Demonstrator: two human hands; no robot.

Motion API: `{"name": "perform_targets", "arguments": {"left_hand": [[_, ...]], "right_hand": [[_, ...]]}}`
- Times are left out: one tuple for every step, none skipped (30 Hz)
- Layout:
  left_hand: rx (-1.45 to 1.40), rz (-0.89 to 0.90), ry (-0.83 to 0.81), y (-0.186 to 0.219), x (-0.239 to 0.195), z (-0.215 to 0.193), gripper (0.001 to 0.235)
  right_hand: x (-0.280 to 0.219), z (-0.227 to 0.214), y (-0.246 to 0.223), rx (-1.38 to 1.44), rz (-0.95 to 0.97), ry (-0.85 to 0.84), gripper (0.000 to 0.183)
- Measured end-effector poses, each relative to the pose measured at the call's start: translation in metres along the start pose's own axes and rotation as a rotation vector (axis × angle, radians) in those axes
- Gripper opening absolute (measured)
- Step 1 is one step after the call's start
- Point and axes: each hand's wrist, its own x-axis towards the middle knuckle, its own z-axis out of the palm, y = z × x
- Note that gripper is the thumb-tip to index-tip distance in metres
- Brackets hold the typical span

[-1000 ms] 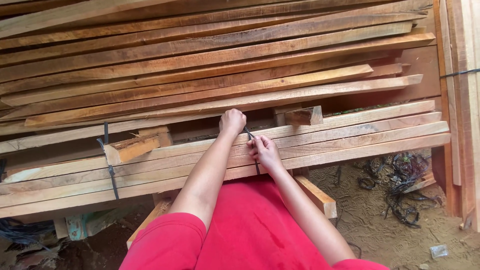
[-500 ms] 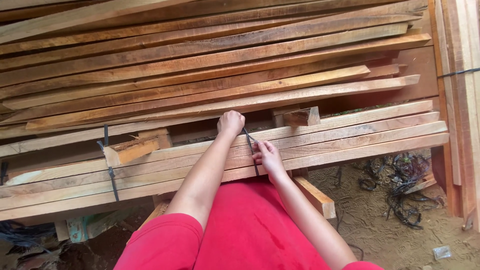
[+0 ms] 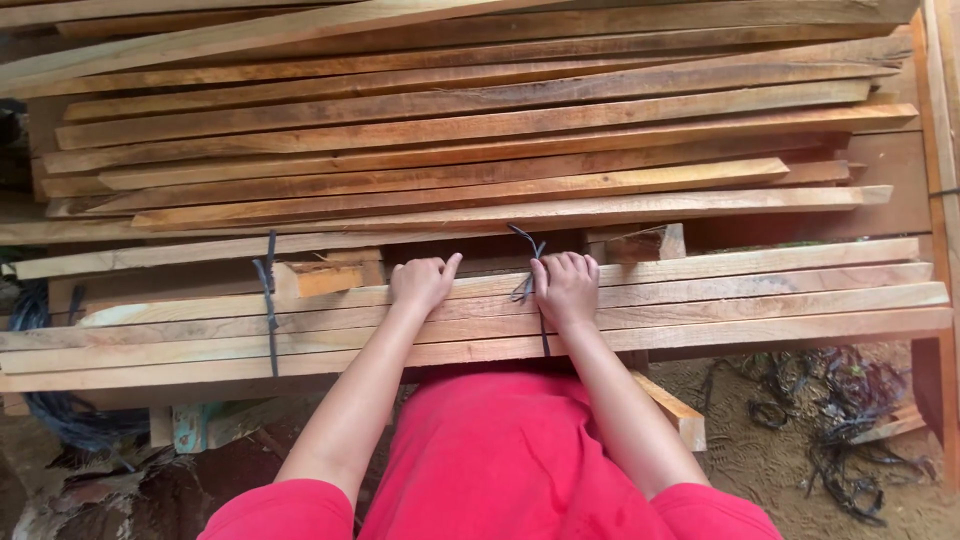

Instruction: The person ties a stack of wooden planks together using a black strap. They wrap the strap around the wood, pull it tight, and secure it with a knot. The person then adjusts the planks to ensure they are aligned and stable.

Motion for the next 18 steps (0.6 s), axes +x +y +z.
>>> {"name": "perform_targets", "arguments": {"left_hand": [[-0.002, -0.006, 0.005, 0.000, -0.009, -0.007, 0.071], [0.006, 0.013, -0.036, 0.005, -0.015, -0.014, 0.075], [0.013, 0.032, -0.077, 0.010, -0.021, -0.021, 0.079], [0.009, 0.032, -0.080, 0.011, -0.022, -0.024, 0.079], [-0.003, 0.031, -0.097, 0.012, -0.022, -0.027, 0.078], [-0.015, 0.029, -0.108, 0.014, -0.020, -0.032, 0.077], [-0.020, 0.029, -0.105, 0.016, -0.021, -0.030, 0.077], [-0.024, 0.023, -0.090, 0.016, -0.022, -0.031, 0.076], [-0.029, 0.018, -0.074, 0.016, -0.022, -0.032, 0.074], [-0.031, 0.014, -0.082, 0.013, -0.020, -0.030, 0.074], [-0.023, 0.013, -0.051, 0.011, -0.018, -0.028, 0.072], [-0.018, 0.014, -0.018, 0.010, -0.016, -0.024, 0.071], [-0.024, 0.011, -0.024, 0.010, -0.017, -0.020, 0.071], [-0.023, 0.015, 0.007, 0.010, -0.017, -0.019, 0.068], [-0.023, 0.018, 0.037, 0.008, -0.017, -0.018, 0.065], [-0.030, 0.006, 0.038, 0.006, -0.017, -0.016, 0.065], [-0.032, 0.023, 0.073, 0.004, -0.018, -0.012, 0.064], [-0.033, 0.046, 0.109, 0.003, -0.016, -0.010, 0.062]], "right_hand": [[-0.002, 0.005, -0.002, 0.004, -0.007, 0.001, 0.027], [-0.003, 0.007, 0.000, -0.023, -0.012, 0.006, 0.030], [-0.003, 0.010, 0.002, -0.049, -0.018, 0.010, 0.033], [-0.004, 0.011, 0.002, -0.052, -0.020, 0.006, 0.033], [-0.005, 0.011, 0.003, -0.052, -0.026, 0.007, 0.034], [-0.001, 0.013, 0.004, -0.051, -0.036, 0.014, 0.035], [-0.003, 0.012, 0.005, -0.053, -0.041, 0.014, 0.035], [-0.003, 0.013, 0.005, -0.065, -0.036, 0.017, 0.034], [-0.003, 0.014, 0.004, -0.078, -0.030, 0.020, 0.034], [-0.001, 0.012, 0.002, -0.077, -0.030, 0.010, 0.034], [0.001, 0.011, 0.001, -0.073, -0.031, 0.007, 0.034], [0.003, 0.009, 0.002, -0.071, -0.035, 0.005, 0.034], [0.000, 0.008, 0.003, -0.073, -0.038, -0.003, 0.034], [0.001, 0.009, 0.002, -0.078, -0.032, -0.006, 0.034], [0.001, 0.010, 0.002, -0.084, -0.026, -0.009, 0.034], [0.001, 0.009, 0.000, -0.079, -0.038, -0.016, 0.034], [0.000, 0.008, -0.001, -0.062, -0.013, -0.028, 0.033], [0.000, 0.007, -0.002, -0.048, 0.015, -0.037, 0.034]]}}
